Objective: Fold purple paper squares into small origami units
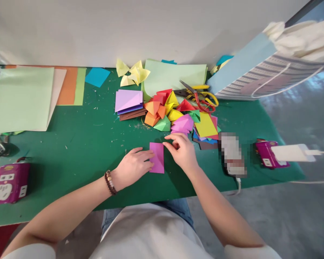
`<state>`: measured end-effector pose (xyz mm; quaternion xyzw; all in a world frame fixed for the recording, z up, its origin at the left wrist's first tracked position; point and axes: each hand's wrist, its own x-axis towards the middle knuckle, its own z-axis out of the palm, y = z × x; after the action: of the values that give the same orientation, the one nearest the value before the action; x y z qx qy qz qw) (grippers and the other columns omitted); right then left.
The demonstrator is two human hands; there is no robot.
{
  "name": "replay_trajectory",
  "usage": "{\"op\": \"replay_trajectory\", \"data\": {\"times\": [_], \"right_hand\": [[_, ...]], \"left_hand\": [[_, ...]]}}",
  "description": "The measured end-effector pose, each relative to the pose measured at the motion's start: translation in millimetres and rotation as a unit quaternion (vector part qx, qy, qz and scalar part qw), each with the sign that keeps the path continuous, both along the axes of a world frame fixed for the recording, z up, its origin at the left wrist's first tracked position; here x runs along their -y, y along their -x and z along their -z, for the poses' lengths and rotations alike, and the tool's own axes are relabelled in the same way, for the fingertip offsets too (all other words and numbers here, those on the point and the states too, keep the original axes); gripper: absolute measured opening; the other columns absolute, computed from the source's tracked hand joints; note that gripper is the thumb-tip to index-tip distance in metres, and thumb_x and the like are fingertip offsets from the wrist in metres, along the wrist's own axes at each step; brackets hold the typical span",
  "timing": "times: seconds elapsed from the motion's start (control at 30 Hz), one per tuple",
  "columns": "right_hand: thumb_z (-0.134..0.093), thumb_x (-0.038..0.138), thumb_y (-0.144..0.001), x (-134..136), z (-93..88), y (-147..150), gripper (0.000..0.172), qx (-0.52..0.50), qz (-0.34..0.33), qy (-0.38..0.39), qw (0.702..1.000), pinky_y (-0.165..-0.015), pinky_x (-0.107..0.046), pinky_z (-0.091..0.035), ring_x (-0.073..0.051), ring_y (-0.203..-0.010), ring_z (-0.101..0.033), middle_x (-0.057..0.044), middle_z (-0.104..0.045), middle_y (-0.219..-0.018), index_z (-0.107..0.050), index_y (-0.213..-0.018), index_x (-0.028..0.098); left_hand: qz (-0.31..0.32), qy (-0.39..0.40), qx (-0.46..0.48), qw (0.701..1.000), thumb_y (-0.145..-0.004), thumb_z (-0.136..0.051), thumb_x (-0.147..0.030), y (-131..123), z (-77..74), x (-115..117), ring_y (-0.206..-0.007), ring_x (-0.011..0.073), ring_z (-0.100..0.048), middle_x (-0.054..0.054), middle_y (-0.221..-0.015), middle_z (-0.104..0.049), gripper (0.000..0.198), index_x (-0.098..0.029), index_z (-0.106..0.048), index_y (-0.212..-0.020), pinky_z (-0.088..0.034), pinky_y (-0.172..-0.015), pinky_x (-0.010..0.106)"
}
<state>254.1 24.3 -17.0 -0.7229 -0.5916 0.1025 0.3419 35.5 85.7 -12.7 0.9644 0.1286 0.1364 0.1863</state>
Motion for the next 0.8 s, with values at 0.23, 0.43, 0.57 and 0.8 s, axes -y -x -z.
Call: {"op": "replay_trajectory", "data": {"times": [0.23, 0.43, 0.57, 0.8], "right_hand": [[-0.055, 0.030, -0.092, -4.6, 3.0, -11.5, 0.018, 0.114, -0.106, 0.003, 0.988, -0.065, -0.029, -0.047, -0.018, -0.072, -0.061, -0.004, -0.063, -0.078, -0.064, -0.080, 0.020], [-0.053, 0.029, -0.094, 2.7, 1.7, -12.6, 0.023, 0.140, -0.163, -0.008, 0.976, -0.063, -0.027, -0.046, -0.016, -0.070, -0.061, -0.004, -0.064, -0.073, -0.063, -0.076, 0.020], [-0.053, 0.028, -0.094, 13.9, 0.0, -9.5, 0.021, 0.140, -0.194, -0.013, 0.971, -0.064, -0.028, -0.048, -0.016, -0.069, -0.062, -0.004, -0.065, -0.074, -0.064, -0.080, 0.019], [-0.053, 0.026, -0.095, 38.0, -1.7, -0.9, 0.020, 0.142, -0.232, -0.014, 0.962, -0.063, -0.027, -0.049, -0.014, -0.067, -0.061, -0.003, -0.065, -0.072, -0.064, -0.079, 0.019]], "left_hand": [[0.000, -0.003, 0.011, 1.000, -0.092, -0.059, -0.024, 0.4, 1.8, -0.2, -0.112, 0.0157, -0.062, 0.002, -0.126, -0.064, 0.012, -0.024, -0.071, -0.091, -0.042, -0.105, 0.040], [-0.002, -0.004, 0.019, 1.000, -0.092, -0.058, -0.024, 0.3, 1.5, 0.2, -0.113, 0.0158, -0.062, 0.002, -0.126, -0.064, 0.014, -0.023, -0.071, -0.090, -0.042, -0.105, 0.039], [-0.003, -0.006, 0.013, 1.000, -0.092, -0.057, -0.022, -0.3, 0.0, 0.0, -0.114, 0.0159, -0.061, 0.002, -0.126, -0.064, 0.014, -0.024, -0.071, -0.090, -0.042, -0.105, 0.038], [-0.005, 0.004, 0.006, 1.000, -0.092, -0.057, -0.021, -1.1, -5.2, -1.1, -0.113, 0.0162, -0.061, 0.001, -0.125, -0.065, 0.015, -0.023, -0.071, -0.091, -0.042, -0.105, 0.038]]}}
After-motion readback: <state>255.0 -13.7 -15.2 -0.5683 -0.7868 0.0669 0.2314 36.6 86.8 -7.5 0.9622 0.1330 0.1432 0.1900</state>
